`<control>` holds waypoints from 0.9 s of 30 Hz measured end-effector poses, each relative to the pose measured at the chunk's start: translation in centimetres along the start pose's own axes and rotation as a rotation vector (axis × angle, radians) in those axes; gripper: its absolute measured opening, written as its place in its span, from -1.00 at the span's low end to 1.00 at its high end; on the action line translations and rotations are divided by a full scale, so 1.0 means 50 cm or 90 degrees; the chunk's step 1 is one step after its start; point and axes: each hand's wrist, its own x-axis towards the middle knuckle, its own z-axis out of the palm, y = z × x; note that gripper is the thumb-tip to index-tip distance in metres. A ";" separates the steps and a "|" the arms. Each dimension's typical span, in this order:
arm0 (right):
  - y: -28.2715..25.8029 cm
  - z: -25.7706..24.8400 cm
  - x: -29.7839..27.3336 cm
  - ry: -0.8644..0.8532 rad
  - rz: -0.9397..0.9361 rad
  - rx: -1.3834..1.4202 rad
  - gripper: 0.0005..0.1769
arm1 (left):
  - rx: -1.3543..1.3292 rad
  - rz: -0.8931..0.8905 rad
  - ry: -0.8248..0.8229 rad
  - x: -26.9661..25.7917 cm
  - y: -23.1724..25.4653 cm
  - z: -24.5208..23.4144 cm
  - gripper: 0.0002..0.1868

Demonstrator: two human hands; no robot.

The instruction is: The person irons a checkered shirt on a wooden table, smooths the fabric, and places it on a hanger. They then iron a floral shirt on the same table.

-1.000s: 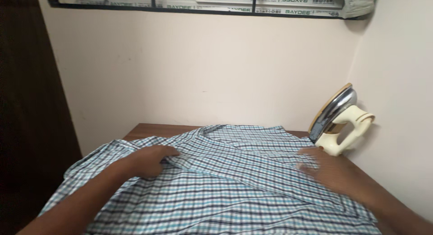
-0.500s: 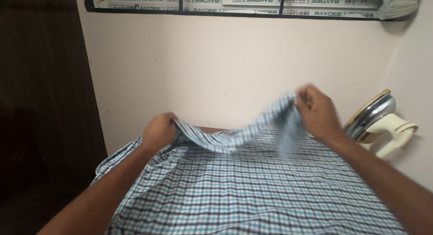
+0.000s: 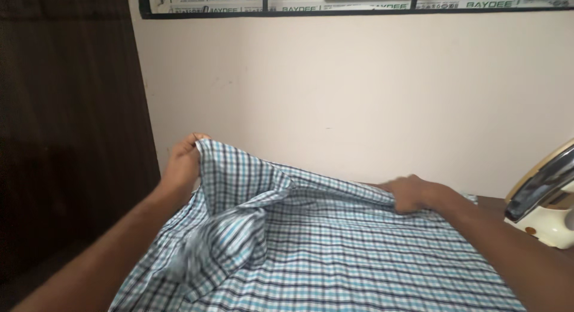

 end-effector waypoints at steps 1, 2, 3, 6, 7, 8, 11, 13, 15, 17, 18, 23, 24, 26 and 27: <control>0.013 0.009 -0.007 0.008 0.018 -0.006 -0.27 | 0.025 -0.011 0.014 -0.001 0.015 -0.008 -0.71; 0.024 0.017 -0.017 0.016 0.037 -0.013 -0.34 | 0.072 -0.034 0.022 -0.009 0.029 -0.013 -0.72; 0.043 0.019 -0.031 0.104 0.055 -0.075 -0.44 | 0.119 -0.057 0.030 -0.019 0.043 -0.016 -0.74; 0.115 0.014 -0.080 0.349 0.136 0.079 -0.55 | 0.148 -0.137 -0.013 -0.060 0.087 -0.012 -0.69; 0.144 0.019 -0.101 0.410 0.153 0.047 -0.63 | 0.139 -0.168 -0.039 -0.078 0.104 -0.009 -0.65; 0.177 0.018 -0.118 0.474 0.168 0.015 -0.70 | 0.173 -0.223 -0.067 -0.094 0.123 -0.008 -0.61; 0.299 0.006 -0.188 0.140 -0.030 0.347 -0.48 | 0.322 -0.369 -0.179 -0.152 0.182 -0.018 -0.40; 0.347 0.014 -0.239 -0.166 -0.198 0.438 -0.06 | 0.481 -0.440 -0.295 -0.187 0.215 -0.029 -0.15; 0.347 0.041 -0.303 -0.269 -0.147 0.356 0.09 | 0.637 -0.447 -0.421 -0.216 0.233 -0.028 -0.16; 0.292 0.074 -0.364 -0.164 -0.026 0.216 0.27 | 0.769 -0.460 -0.481 -0.239 0.237 -0.022 -0.12; 0.257 0.067 -0.385 -0.167 -0.044 0.116 0.18 | 0.821 -0.472 -0.476 -0.245 0.230 -0.008 -0.08; 0.069 0.021 -0.485 -0.197 0.068 -0.019 -0.19 | 0.919 -0.415 -0.535 -0.270 0.225 0.021 -0.19; 0.055 0.012 -0.499 -0.219 0.067 -0.083 -0.29 | 0.938 -0.419 -0.538 -0.273 0.229 0.026 -0.23; 0.063 0.023 -0.519 -0.265 0.066 -0.211 -0.47 | 0.930 -0.416 -0.561 -0.270 0.246 0.032 -0.30; 0.082 0.036 -0.509 -0.302 0.019 -0.093 -0.48 | 0.902 -0.409 -0.582 -0.266 0.255 0.031 -0.34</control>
